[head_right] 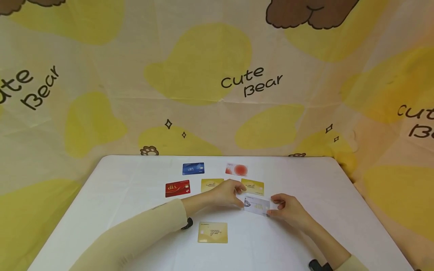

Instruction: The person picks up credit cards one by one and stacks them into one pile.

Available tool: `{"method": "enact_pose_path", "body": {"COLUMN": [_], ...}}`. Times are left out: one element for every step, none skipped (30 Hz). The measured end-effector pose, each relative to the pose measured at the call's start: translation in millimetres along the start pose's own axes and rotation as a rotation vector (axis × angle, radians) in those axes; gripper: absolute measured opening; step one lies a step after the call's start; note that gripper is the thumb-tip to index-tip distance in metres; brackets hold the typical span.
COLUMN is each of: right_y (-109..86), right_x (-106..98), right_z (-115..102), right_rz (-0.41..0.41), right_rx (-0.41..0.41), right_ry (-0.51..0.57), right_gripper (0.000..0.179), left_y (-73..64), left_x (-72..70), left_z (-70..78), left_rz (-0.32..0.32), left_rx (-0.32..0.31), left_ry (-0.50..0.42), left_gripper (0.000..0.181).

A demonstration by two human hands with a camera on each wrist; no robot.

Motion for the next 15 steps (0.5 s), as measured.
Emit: {"method": "enact_pose_path", "body": {"right_y": [0.4, 0.8, 1.2, 1.5, 1.9, 2.1, 2.6, 2.8, 3.0, 3.2, 3.4, 3.4, 3.5, 3.4, 3.4], "right_x": [0.5, 0.9, 1.3, 1.6, 1.8, 1.9, 2.2, 2.4, 2.7, 2.8, 3.0, 3.2, 3.4, 3.4, 3.6], "right_z": [0.1, 0.3, 0.6, 0.9, 1.2, 1.6, 2.0, 2.3, 2.5, 2.5, 2.7, 2.7, 2.6, 2.5, 2.6], "right_rz": [-0.001, -0.002, -0.002, -0.002, -0.001, -0.001, -0.001, 0.000, 0.001, 0.003, 0.003, 0.002, 0.002, 0.002, 0.002], "right_rx": [-0.002, -0.005, -0.007, -0.009, -0.010, -0.012, -0.017, -0.020, -0.023, -0.027, -0.030, -0.034, -0.037, -0.040, -0.040], "right_ry": [-0.002, -0.005, -0.007, -0.008, -0.011, -0.014, -0.016, -0.015, -0.014, -0.014, -0.013, -0.013, -0.013, -0.015, -0.016], "right_gripper": [0.063, 0.063, 0.062, 0.062, 0.061, 0.061, 0.061, 0.061, 0.060, 0.060, 0.060, 0.060, 0.060, 0.060, 0.060], "left_y": [0.8, 1.7, 2.5, 3.2, 3.5, 3.9, 4.2, 4.6, 4.8, 4.8, 5.0, 5.3, 5.6, 5.9, 6.2], "left_x": [0.4, 0.8, 1.4, 1.6, 1.7, 1.8, 1.8, 2.0, 2.2, 2.3, 2.7, 3.1, 3.8, 4.6, 5.3], "left_z": [0.3, 0.9, 1.4, 1.8, 2.8, 3.9, 5.0, 5.8, 6.6, 7.4, 7.8, 7.9, 7.7, 7.5, 7.0], "left_rz": [-0.002, -0.004, -0.008, -0.014, -0.019, -0.022, -0.027, -0.032, -0.036, -0.038, -0.038, -0.040, -0.042, -0.041, -0.041], "left_rx": [-0.004, -0.005, -0.005, -0.005, -0.006, -0.006, -0.004, -0.002, -0.002, -0.005, -0.006, -0.008, -0.010, -0.011, -0.012], "left_ry": [-0.003, -0.006, -0.012, -0.014, -0.019, -0.024, -0.013, -0.003, 0.008, 0.020, 0.029, 0.041, 0.056, 0.064, 0.073], "left_gripper": [0.049, 0.049, 0.048, 0.048, 0.048, 0.047, 0.048, 0.048, 0.048, 0.048, 0.047, 0.047, 0.047, 0.046, 0.045]}}
Point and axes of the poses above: each hand's wrist, its own y-axis towards the middle knuckle, its own x-axis out of the palm, z = x × y, the point moved 1 cm from there along y, towards the middle knuckle
